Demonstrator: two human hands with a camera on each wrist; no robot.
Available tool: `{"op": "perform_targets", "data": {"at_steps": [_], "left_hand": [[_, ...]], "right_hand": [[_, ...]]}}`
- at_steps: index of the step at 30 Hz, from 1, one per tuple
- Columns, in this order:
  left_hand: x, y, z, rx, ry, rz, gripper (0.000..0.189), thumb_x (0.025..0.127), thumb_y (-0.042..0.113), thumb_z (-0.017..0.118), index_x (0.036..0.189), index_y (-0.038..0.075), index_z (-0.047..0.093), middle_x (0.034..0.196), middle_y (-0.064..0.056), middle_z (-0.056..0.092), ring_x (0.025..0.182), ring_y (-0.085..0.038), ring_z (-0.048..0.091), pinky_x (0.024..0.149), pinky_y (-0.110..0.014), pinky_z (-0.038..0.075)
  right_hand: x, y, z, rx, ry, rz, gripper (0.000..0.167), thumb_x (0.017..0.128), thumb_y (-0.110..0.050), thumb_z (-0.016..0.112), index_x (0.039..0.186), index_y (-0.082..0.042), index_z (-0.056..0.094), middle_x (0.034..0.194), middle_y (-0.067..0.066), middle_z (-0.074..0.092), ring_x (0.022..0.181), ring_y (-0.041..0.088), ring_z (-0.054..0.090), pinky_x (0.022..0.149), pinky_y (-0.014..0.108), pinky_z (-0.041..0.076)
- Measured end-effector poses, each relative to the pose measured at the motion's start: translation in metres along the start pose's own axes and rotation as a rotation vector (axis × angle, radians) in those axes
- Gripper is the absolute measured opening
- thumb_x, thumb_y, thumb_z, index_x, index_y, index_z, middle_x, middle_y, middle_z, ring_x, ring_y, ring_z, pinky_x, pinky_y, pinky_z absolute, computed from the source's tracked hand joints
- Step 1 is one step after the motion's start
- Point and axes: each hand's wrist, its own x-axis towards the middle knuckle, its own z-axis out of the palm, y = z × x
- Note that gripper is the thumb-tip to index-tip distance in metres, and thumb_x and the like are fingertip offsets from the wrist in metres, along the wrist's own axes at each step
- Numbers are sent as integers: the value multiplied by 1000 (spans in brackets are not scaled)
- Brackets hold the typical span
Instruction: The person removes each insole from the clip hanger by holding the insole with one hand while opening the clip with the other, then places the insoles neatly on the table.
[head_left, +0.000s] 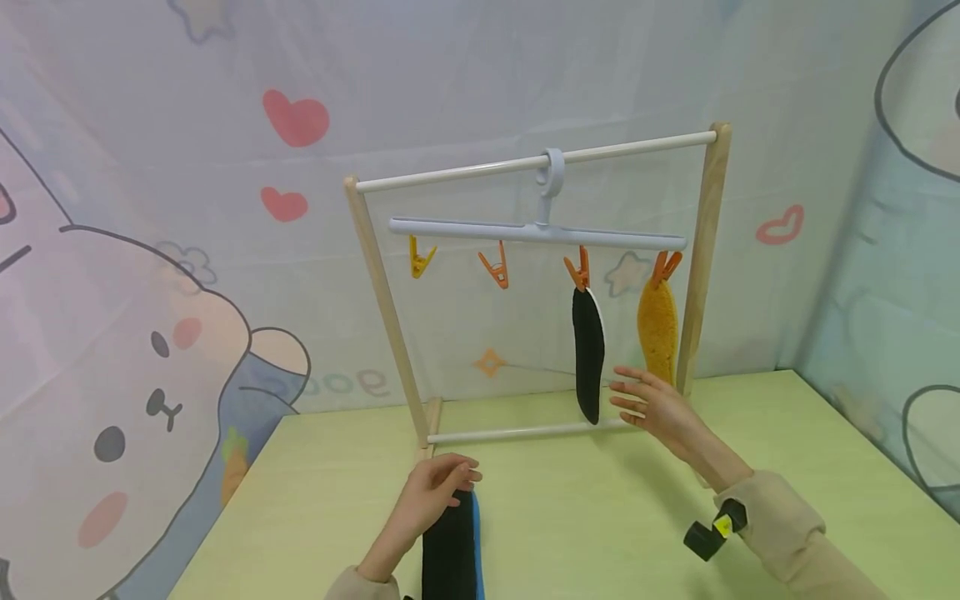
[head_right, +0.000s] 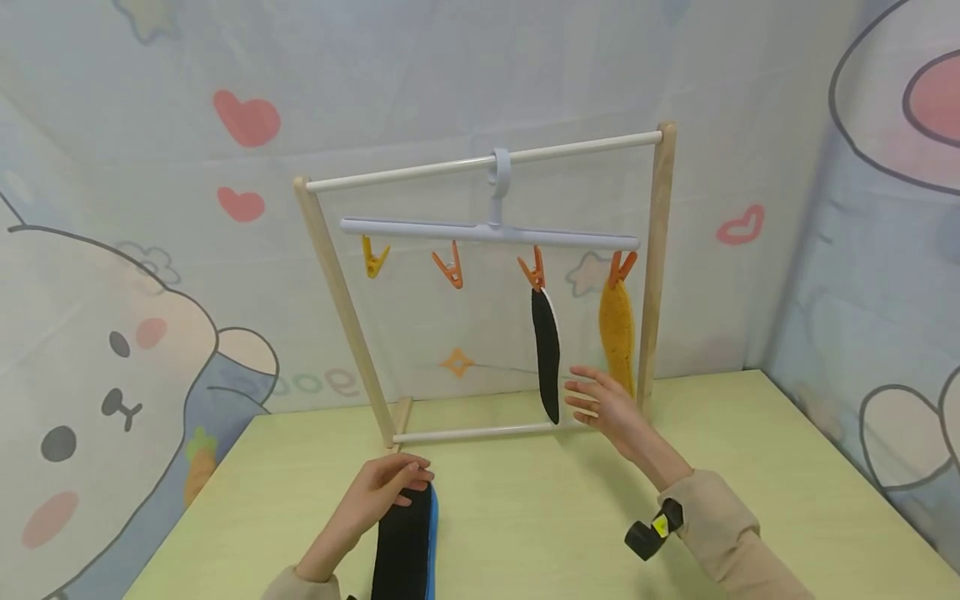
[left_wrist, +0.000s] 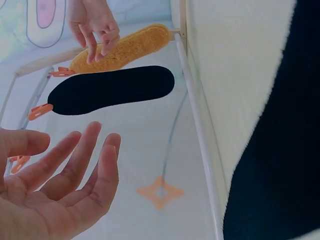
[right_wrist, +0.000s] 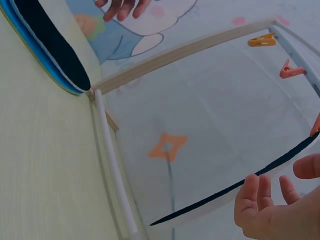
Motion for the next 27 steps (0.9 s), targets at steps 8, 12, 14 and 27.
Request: {"op": "perform_targets", "data": {"at_steps": [8, 12, 14, 27], "left_hand": [[14, 8, 9, -39, 60, 46, 33, 94, 23, 43, 107, -1, 60, 107, -20, 63, 98, -33, 59, 69, -32, 53], [21, 9, 13, -47, 92, 45, 34, 95, 27, 42, 107, 2, 60, 110, -18, 61, 103, -33, 57, 75, -34, 52], [24, 9, 14, -61, 108, 55, 34, 95, 27, 42, 108, 2, 60, 112, -18, 60, 104, -33, 57, 76, -34, 51], [43, 21, 27, -194, 221, 121, 32, 95, 22, 42, 113, 0, 56, 116, -19, 58, 106, -33, 56, 77, -34, 52]], "right_hand": [[0, -1, 0, 40, 2, -39, 36, 96, -21, 38, 131, -12, 30, 101, -17, 55, 96, 5, 54, 81, 21, 45], [2, -1, 2, 52, 29, -57, 30, 96, -21, 40, 125, -19, 33, 99, -16, 55, 94, 6, 54, 79, 20, 44], [4, -1, 2, 51, 43, -68, 26, 96, -20, 40, 121, -22, 35, 99, -15, 55, 93, 6, 55, 78, 20, 44], [16, -7, 5, -122, 179, -40, 43, 96, -24, 36, 135, -7, 28, 116, 0, 43, 94, 5, 50, 83, 25, 42]]}}
